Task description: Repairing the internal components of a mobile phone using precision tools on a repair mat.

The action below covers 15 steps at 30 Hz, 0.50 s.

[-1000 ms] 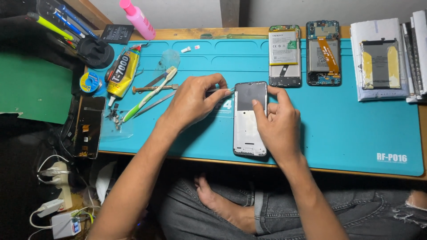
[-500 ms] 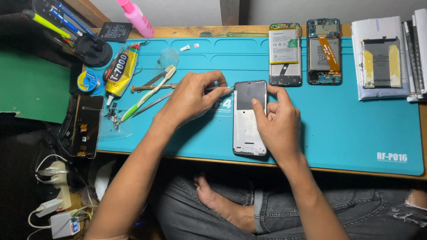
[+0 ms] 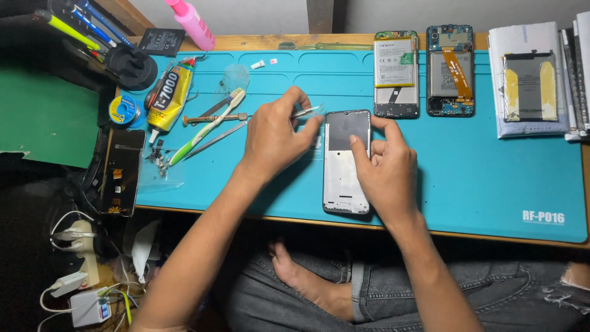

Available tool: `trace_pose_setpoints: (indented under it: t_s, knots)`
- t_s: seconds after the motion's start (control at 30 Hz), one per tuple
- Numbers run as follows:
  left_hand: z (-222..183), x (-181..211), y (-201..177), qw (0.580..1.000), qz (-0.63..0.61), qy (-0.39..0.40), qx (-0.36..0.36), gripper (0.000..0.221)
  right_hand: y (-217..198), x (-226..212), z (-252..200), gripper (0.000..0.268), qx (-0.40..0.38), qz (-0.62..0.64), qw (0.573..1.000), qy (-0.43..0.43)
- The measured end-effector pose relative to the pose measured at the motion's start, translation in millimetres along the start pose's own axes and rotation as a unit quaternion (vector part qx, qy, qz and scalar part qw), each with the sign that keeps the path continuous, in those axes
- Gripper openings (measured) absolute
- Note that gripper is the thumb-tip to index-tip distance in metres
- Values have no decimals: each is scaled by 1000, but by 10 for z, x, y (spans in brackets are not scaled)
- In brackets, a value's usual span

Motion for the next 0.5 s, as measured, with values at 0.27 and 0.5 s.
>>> trace_pose_setpoints:
  t_s: [0.27, 0.5]
  knots:
    - [22, 38, -18, 999, -12, 4, 51, 22, 14, 48, -7, 34, 1, 4, 1000, 1]
    - [64, 86, 66, 999, 4, -2, 45, 29, -2, 40, -8, 33, 1, 4, 1000, 2]
Point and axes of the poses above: each hand's wrist, its own z-axis towards the middle knuckle, its own y-axis out of the palm, x = y × z, the point moved 5 cm from there along z, towards the middle knuckle, and after that the axes turned 4 degrees about -y, right-handed, at the moved point
